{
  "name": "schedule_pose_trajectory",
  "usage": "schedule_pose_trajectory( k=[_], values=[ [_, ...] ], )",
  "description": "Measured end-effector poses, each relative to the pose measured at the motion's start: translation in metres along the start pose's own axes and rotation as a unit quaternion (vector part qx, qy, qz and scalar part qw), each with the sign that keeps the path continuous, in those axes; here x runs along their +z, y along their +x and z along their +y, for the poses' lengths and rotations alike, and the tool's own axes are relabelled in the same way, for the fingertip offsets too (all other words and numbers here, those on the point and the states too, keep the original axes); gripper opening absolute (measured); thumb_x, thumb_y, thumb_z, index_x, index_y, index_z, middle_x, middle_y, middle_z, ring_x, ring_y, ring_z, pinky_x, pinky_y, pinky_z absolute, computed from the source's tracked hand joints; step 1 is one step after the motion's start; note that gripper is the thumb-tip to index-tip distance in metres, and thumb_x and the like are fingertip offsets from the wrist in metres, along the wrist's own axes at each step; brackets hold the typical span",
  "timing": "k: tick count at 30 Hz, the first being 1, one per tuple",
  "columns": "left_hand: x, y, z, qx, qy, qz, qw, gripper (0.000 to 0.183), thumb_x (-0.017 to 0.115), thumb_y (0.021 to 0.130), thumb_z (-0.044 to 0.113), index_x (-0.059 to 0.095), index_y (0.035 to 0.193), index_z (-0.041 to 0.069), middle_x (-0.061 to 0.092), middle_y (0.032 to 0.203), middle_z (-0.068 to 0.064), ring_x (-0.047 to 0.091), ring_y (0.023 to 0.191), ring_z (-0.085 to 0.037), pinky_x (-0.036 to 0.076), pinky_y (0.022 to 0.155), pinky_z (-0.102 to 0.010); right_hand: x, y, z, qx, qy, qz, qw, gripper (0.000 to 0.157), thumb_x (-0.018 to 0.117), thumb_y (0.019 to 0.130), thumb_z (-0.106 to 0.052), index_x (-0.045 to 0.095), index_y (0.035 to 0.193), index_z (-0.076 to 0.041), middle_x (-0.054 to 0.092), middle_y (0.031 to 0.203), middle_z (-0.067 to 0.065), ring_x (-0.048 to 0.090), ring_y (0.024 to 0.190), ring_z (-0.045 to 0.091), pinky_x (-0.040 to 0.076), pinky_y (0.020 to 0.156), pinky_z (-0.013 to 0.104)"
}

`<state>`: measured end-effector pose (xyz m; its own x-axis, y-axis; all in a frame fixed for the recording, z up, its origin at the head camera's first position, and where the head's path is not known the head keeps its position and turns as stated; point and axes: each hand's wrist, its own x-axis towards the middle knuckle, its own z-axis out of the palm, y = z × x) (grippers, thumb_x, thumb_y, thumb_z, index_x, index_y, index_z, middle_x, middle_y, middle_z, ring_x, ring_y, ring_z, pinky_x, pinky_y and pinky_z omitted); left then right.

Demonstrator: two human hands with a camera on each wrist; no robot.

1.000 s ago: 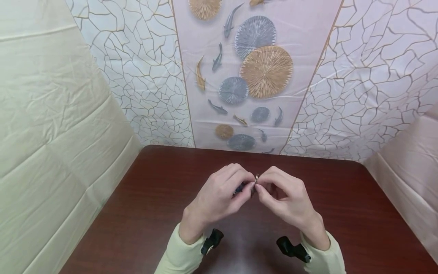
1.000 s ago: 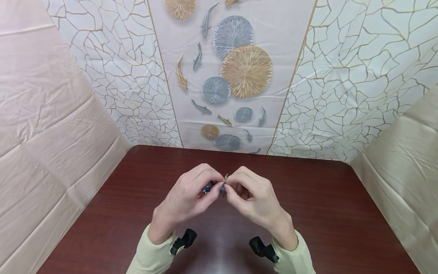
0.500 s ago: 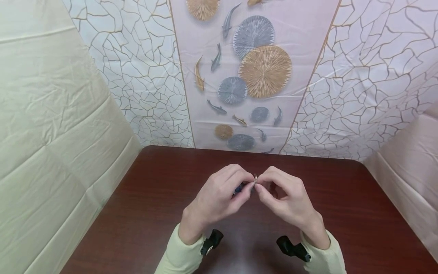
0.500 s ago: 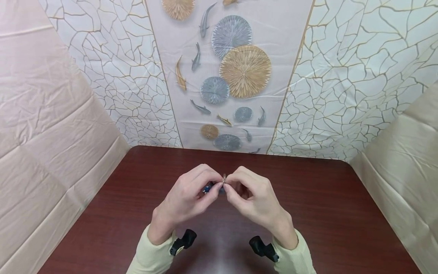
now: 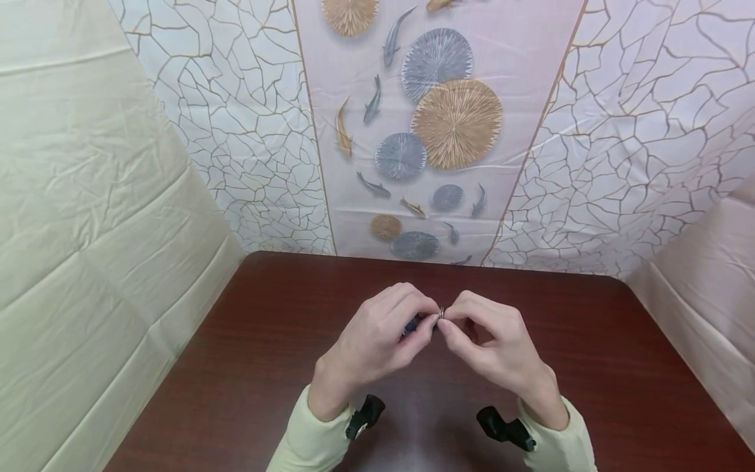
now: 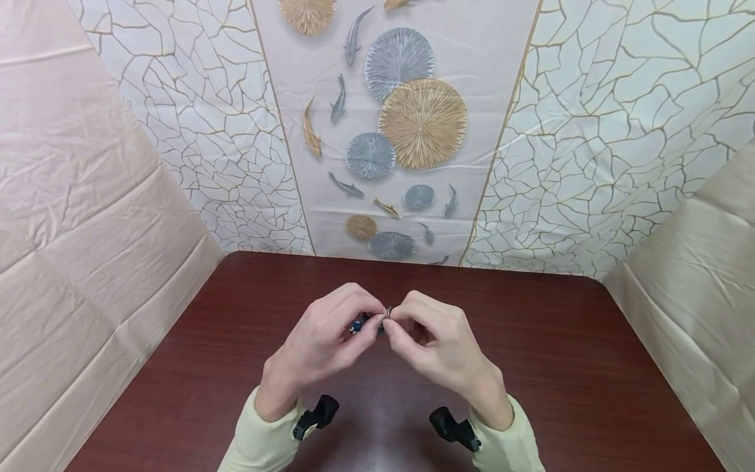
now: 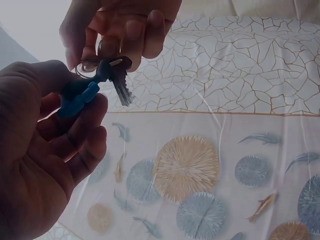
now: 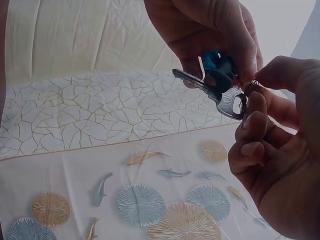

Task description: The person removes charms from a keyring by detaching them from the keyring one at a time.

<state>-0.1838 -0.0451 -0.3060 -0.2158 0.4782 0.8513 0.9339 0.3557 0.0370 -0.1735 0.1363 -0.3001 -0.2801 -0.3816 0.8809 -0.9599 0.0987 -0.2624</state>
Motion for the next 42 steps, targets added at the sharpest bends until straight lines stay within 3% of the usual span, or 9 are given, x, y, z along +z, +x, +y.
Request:
schedule_pose_trajectory(
  k=[4, 13, 20, 24, 29, 42],
  values=[
    [-0.001, 0.000, 0.000, 0.000, -0.001, 0.000, 1.0000, 0.006, 0.058, 0.084, 0.006, 0.060, 0.090, 0.006, 0.058, 0.085, 0.001, 0.054, 0.081, -0.008, 0.045, 0.076, -0.016, 0.000, -0.001, 0.001, 0.009, -0.006, 0.000, 1.000, 0.012, 0.062, 0.078, 0.007, 0.061, 0.081, -0.004, 0.049, 0.069, -0.003, 0.042, 0.060, 0.001, 0.032, 0.047, 0.013],
    [-0.002, 0.001, -0.001, -0.002, -0.009, 0.007, 0.9999, 0.006, 0.057, 0.085, 0.005, 0.060, 0.090, 0.005, 0.058, 0.086, 0.001, 0.054, 0.081, -0.008, 0.045, 0.075, -0.016, 0.000, -0.001, 0.005, -0.020, -0.001, -0.004, 1.000, 0.008, 0.062, 0.081, 0.003, 0.062, 0.081, -0.005, 0.044, 0.065, -0.004, 0.038, 0.055, 0.004, 0.028, 0.050, 0.008],
    [0.000, 0.001, 0.000, -0.004, -0.011, -0.001, 0.9999, 0.007, 0.057, 0.085, 0.006, 0.060, 0.091, 0.005, 0.057, 0.085, 0.001, 0.053, 0.080, -0.008, 0.044, 0.075, -0.015, 0.000, -0.006, 0.008, 0.008, 0.001, -0.003, 1.000, 0.007, 0.061, 0.087, -0.005, 0.060, 0.080, -0.003, 0.047, 0.066, -0.005, 0.039, 0.056, -0.001, 0.029, 0.046, 0.009],
    [0.000, 0.001, 0.000, -0.009, -0.013, -0.008, 0.9999, 0.008, 0.057, 0.085, 0.006, 0.060, 0.092, 0.005, 0.058, 0.087, 0.000, 0.053, 0.082, -0.008, 0.044, 0.076, -0.014, -0.001, -0.009, 0.010, 0.014, -0.007, -0.001, 1.000, 0.003, 0.061, 0.084, -0.001, 0.061, 0.083, -0.004, 0.048, 0.067, -0.006, 0.039, 0.056, -0.002, 0.029, 0.046, 0.009],
    [0.000, 0.000, 0.000, -0.009, -0.010, -0.012, 0.9998, 0.008, 0.057, 0.085, 0.006, 0.060, 0.092, 0.006, 0.058, 0.087, 0.001, 0.053, 0.082, -0.008, 0.044, 0.075, -0.015, -0.001, -0.009, 0.010, 0.004, -0.002, 0.005, 1.000, 0.011, 0.062, 0.079, 0.006, 0.061, 0.083, -0.005, 0.048, 0.066, -0.005, 0.041, 0.056, -0.001, 0.030, 0.047, 0.009],
    [-0.002, 0.000, 0.001, -0.007, 0.004, -0.008, 0.9999, 0.007, 0.057, 0.084, 0.006, 0.060, 0.090, 0.007, 0.058, 0.084, 0.002, 0.053, 0.079, -0.008, 0.044, 0.074, -0.016, 0.000, -0.008, 0.008, -0.011, -0.004, 0.004, 1.000, 0.006, 0.061, 0.083, 0.000, 0.060, 0.079, -0.005, 0.047, 0.065, -0.005, 0.040, 0.055, -0.001, 0.029, 0.048, 0.008]
  ],
)
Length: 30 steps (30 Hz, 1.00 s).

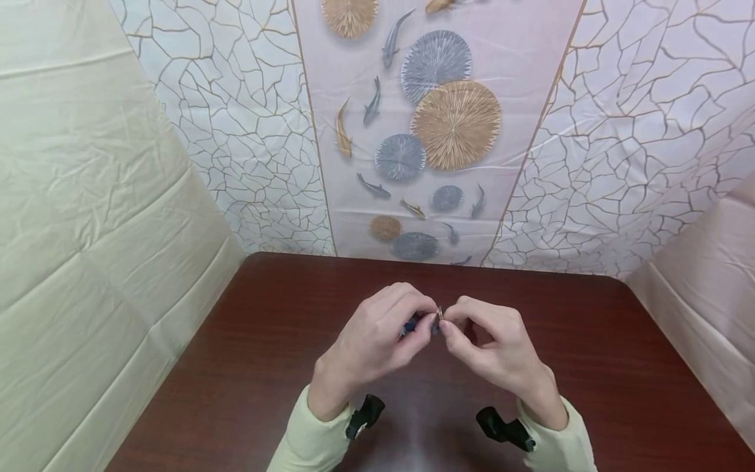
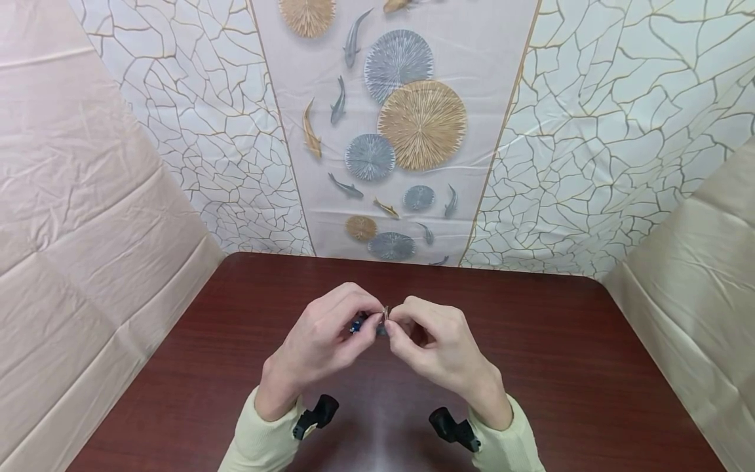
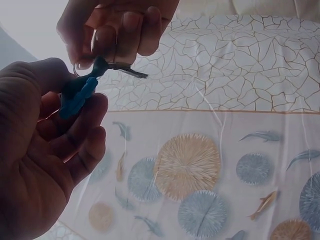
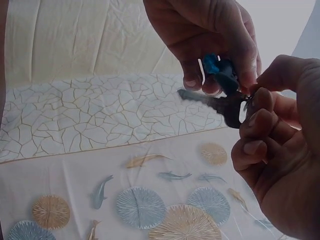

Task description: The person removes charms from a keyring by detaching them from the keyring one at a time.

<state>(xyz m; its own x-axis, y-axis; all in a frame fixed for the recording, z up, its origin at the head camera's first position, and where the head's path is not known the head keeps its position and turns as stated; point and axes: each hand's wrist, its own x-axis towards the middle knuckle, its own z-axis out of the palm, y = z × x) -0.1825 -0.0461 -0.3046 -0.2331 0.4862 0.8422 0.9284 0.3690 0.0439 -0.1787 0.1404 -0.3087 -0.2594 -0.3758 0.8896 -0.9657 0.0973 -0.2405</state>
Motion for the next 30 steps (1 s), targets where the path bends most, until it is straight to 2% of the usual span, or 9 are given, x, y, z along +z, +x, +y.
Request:
schedule_pose_trajectory(
  k=[10, 17, 24, 30],
  values=[
    [-0.0002, 0.0008, 0.0013, 0.004, -0.004, 0.007, 1.0000, 0.008, 0.058, 0.083, 0.005, 0.060, 0.090, 0.006, 0.059, 0.085, 0.001, 0.054, 0.079, -0.008, 0.045, 0.074, -0.016, -0.0015, -0.0062, 0.0016, 0.042, -0.016, 0.001, 0.999, 0.004, 0.063, 0.085, -0.005, 0.060, 0.087, -0.003, 0.049, 0.065, -0.007, 0.039, 0.054, -0.002, 0.029, 0.045, 0.008],
    [-0.0006, 0.0006, 0.0010, 0.003, -0.005, 0.006, 1.0000, 0.007, 0.057, 0.084, 0.005, 0.060, 0.090, 0.006, 0.058, 0.085, 0.001, 0.054, 0.079, -0.008, 0.045, 0.074, -0.017, -0.0015, -0.0055, 0.0010, 0.030, -0.031, 0.001, 0.999, 0.004, 0.062, 0.085, -0.008, 0.061, 0.085, -0.004, 0.048, 0.064, -0.007, 0.039, 0.054, -0.002, 0.029, 0.047, 0.007],
    [-0.0008, 0.0011, 0.0028, 0.007, -0.015, 0.006, 0.9998, 0.007, 0.058, 0.084, 0.006, 0.060, 0.091, 0.006, 0.058, 0.085, 0.002, 0.053, 0.080, -0.008, 0.045, 0.074, -0.016, -0.0004, -0.0023, 0.0000, 0.011, 0.009, -0.005, 1.000, 0.006, 0.061, 0.086, -0.004, 0.060, 0.080, -0.003, 0.048, 0.066, -0.005, 0.040, 0.056, -0.002, 0.030, 0.047, 0.009],
    [-0.0018, 0.0021, 0.0051, 0.009, -0.021, 0.006, 0.9997, 0.008, 0.058, 0.084, 0.005, 0.060, 0.091, 0.006, 0.058, 0.085, 0.001, 0.054, 0.080, -0.008, 0.045, 0.075, -0.015, -0.0008, -0.0043, -0.0002, 0.017, 0.004, 0.002, 1.000, 0.002, 0.062, 0.085, -0.002, 0.060, 0.086, -0.002, 0.047, 0.067, -0.005, 0.038, 0.055, -0.002, 0.029, 0.047, 0.008]
  ],
)
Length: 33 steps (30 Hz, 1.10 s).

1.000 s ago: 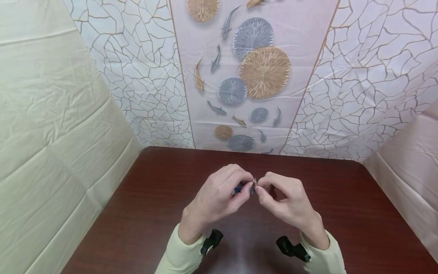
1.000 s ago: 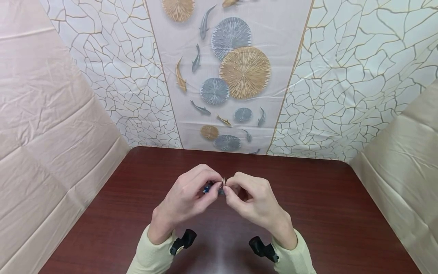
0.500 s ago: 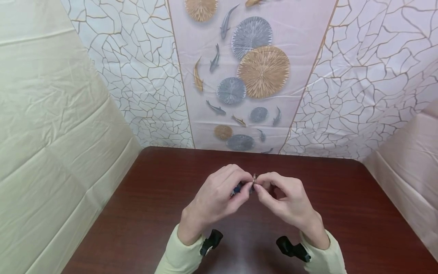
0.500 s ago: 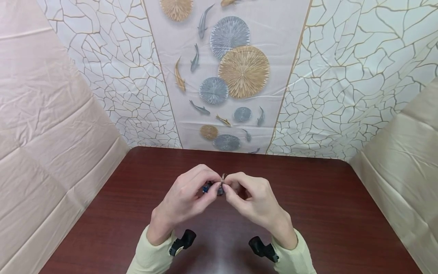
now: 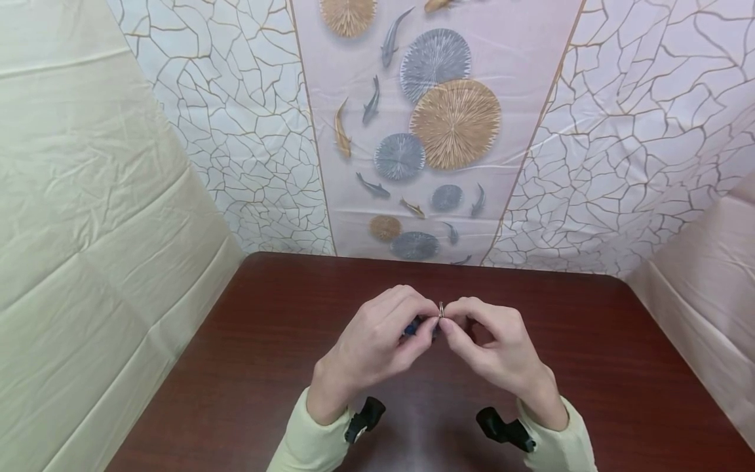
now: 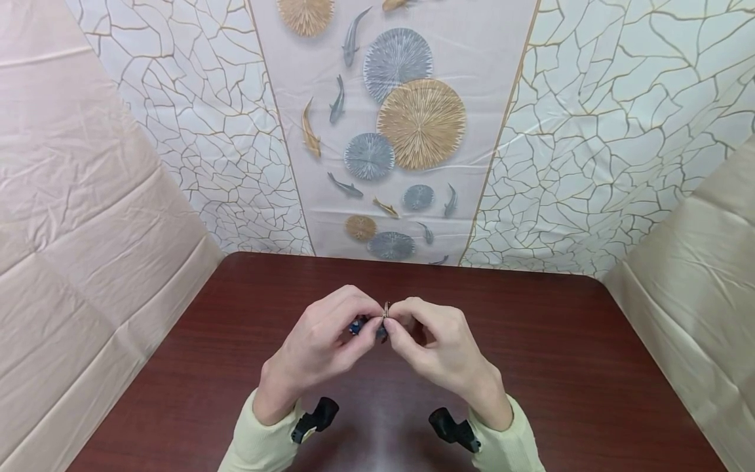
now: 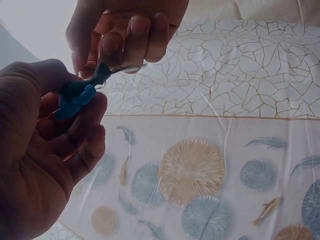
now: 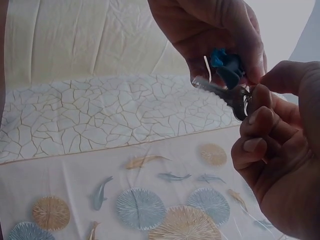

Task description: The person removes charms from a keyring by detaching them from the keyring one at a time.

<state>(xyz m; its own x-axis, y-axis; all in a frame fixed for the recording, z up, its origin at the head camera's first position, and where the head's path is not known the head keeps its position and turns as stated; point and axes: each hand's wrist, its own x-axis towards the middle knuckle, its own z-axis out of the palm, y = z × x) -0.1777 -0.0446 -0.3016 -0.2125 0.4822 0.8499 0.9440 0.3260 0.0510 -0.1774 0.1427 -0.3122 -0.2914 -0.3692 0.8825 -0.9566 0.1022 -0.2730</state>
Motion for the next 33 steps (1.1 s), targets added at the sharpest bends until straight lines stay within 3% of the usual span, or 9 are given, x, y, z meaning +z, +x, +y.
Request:
schedule_pose_trajectory(
  k=[12, 22, 33],
  values=[
    [-0.001, 0.000, -0.001, 0.001, -0.001, 0.003, 1.0000, 0.007, 0.058, 0.084, 0.005, 0.060, 0.090, 0.006, 0.059, 0.085, 0.001, 0.054, 0.080, -0.007, 0.045, 0.074, -0.016, 0.002, 0.005, 0.000, -0.030, 0.027, -0.013, 0.999, 0.006, 0.060, 0.085, -0.002, 0.061, 0.080, -0.003, 0.049, 0.065, -0.004, 0.040, 0.055, -0.001, 0.029, 0.047, 0.008],
    [-0.002, 0.000, 0.000, 0.004, -0.001, 0.005, 1.0000, 0.008, 0.057, 0.084, 0.004, 0.060, 0.091, 0.005, 0.059, 0.086, 0.001, 0.054, 0.080, -0.008, 0.045, 0.075, -0.016, -0.001, 0.007, -0.009, 0.013, 0.040, 0.008, 0.999, 0.006, 0.061, 0.086, -0.001, 0.058, 0.086, 0.004, 0.047, 0.061, -0.003, 0.038, 0.051, 0.000, 0.030, 0.043, 0.010],
    [-0.001, 0.000, -0.001, -0.001, 0.000, 0.002, 1.0000, 0.007, 0.058, 0.084, 0.005, 0.060, 0.091, 0.006, 0.058, 0.085, 0.001, 0.054, 0.080, -0.008, 0.045, 0.075, -0.016, -0.001, 0.011, -0.013, -0.001, 0.044, -0.006, 0.999, 0.005, 0.059, 0.085, 0.000, 0.056, 0.082, 0.003, 0.047, 0.059, -0.003, 0.039, 0.049, 0.000, 0.028, 0.042, 0.008]
  ],
)
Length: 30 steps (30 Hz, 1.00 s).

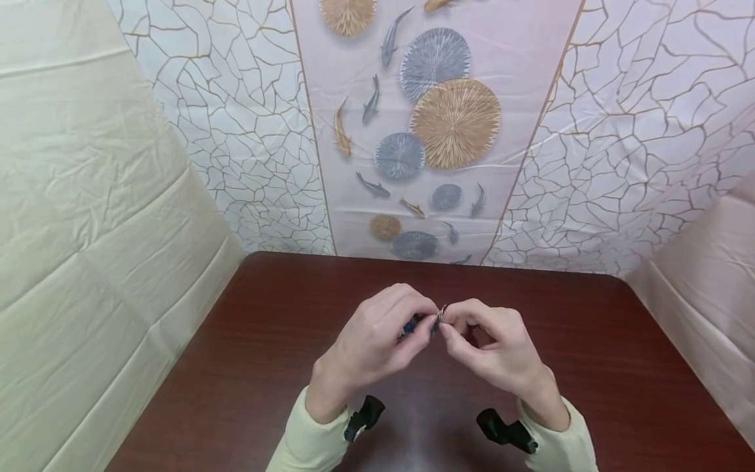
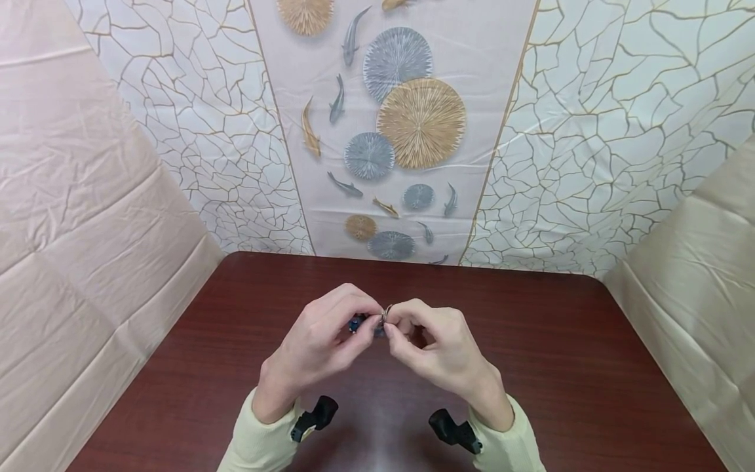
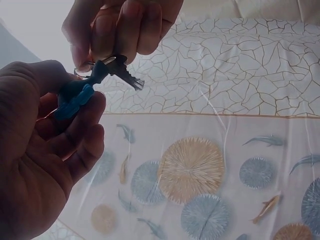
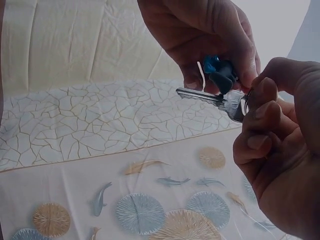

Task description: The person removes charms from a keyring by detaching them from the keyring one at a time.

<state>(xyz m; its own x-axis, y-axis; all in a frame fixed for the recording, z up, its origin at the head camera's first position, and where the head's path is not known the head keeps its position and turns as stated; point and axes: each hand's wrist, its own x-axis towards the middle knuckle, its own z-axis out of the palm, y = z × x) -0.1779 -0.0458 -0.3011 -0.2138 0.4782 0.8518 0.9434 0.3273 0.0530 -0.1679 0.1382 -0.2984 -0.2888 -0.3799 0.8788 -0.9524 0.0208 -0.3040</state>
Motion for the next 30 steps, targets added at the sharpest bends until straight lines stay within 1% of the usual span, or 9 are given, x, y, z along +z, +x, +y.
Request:
schedule_pose_trajectory(
  k=[6, 12, 16, 19, 24, 27, 30],
  values=[
    [0.000, 0.000, 0.000, -0.001, -0.003, 0.001, 1.0000, 0.007, 0.058, 0.084, 0.005, 0.060, 0.091, 0.006, 0.058, 0.085, 0.002, 0.054, 0.080, -0.007, 0.045, 0.075, -0.016, 0.001, 0.002, -0.002, -0.001, -0.005, 0.000, 1.000, 0.012, 0.058, 0.088, -0.006, 0.055, 0.080, 0.002, 0.047, 0.060, -0.003, 0.039, 0.050, 0.000, 0.028, 0.044, 0.006],
    [0.000, 0.000, 0.000, 0.005, -0.005, 0.003, 1.0000, 0.008, 0.058, 0.084, 0.005, 0.060, 0.092, 0.006, 0.058, 0.086, 0.001, 0.054, 0.081, -0.008, 0.045, 0.075, -0.015, 0.001, 0.002, -0.002, 0.003, -0.014, 0.004, 1.000, 0.005, 0.058, 0.085, -0.001, 0.056, 0.082, 0.003, 0.046, 0.059, -0.004, 0.037, 0.049, 0.001, 0.027, 0.043, 0.007],
    [0.001, 0.000, 0.000, 0.004, -0.005, 0.001, 1.0000, 0.008, 0.058, 0.084, 0.005, 0.060, 0.092, 0.006, 0.058, 0.086, 0.001, 0.053, 0.081, -0.007, 0.045, 0.075, -0.015, 0.001, 0.001, -0.001, 0.000, -0.024, 0.010, 1.000, 0.005, 0.058, 0.084, -0.001, 0.056, 0.082, 0.003, 0.046, 0.058, -0.004, 0.037, 0.049, 0.000, 0.027, 0.045, 0.006],
    [0.002, 0.000, -0.002, 0.002, -0.005, 0.000, 1.0000, 0.007, 0.058, 0.085, 0.005, 0.060, 0.091, 0.006, 0.058, 0.085, 0.001, 0.053, 0.080, -0.007, 0.044, 0.075, -0.015, 0.001, -0.002, 0.002, 0.001, -0.030, 0.007, 1.000, 0.004, 0.058, 0.083, -0.001, 0.056, 0.081, 0.002, 0.047, 0.059, -0.004, 0.037, 0.050, 0.000, 0.028, 0.045, 0.005],
    [0.001, -0.002, -0.006, -0.018, -0.012, 0.014, 0.9997, 0.006, 0.056, 0.085, 0.005, 0.059, 0.090, 0.005, 0.058, 0.084, 0.001, 0.053, 0.079, -0.007, 0.044, 0.073, -0.015, -0.002, -0.007, 0.007, 0.014, -0.052, -0.008, 0.999, 0.003, 0.059, 0.080, 0.000, 0.056, 0.081, -0.003, 0.047, 0.062, -0.006, 0.038, 0.051, -0.001, 0.028, 0.046, 0.004],
    [0.001, -0.003, -0.010, -0.039, -0.024, 0.025, 0.9986, 0.005, 0.055, 0.086, 0.005, 0.059, 0.090, 0.006, 0.057, 0.084, 0.002, 0.053, 0.077, -0.008, 0.044, 0.071, -0.014, -0.004, -0.009, 0.010, 0.025, -0.059, -0.016, 0.998, 0.009, 0.059, 0.078, 0.004, 0.056, 0.081, -0.004, 0.048, 0.063, -0.007, 0.038, 0.051, -0.003, 0.028, 0.045, 0.005],
    [0.004, -0.006, -0.014, -0.058, -0.036, 0.028, 0.9973, 0.005, 0.056, 0.087, 0.006, 0.059, 0.090, 0.007, 0.058, 0.084, 0.003, 0.053, 0.077, -0.008, 0.045, 0.071, -0.016, -0.006, -0.009, 0.011, 0.042, -0.062, -0.021, 0.997, 0.016, 0.060, 0.073, 0.009, 0.057, 0.082, -0.005, 0.048, 0.063, -0.007, 0.038, 0.051, -0.003, 0.029, 0.044, 0.007]
  ],
)
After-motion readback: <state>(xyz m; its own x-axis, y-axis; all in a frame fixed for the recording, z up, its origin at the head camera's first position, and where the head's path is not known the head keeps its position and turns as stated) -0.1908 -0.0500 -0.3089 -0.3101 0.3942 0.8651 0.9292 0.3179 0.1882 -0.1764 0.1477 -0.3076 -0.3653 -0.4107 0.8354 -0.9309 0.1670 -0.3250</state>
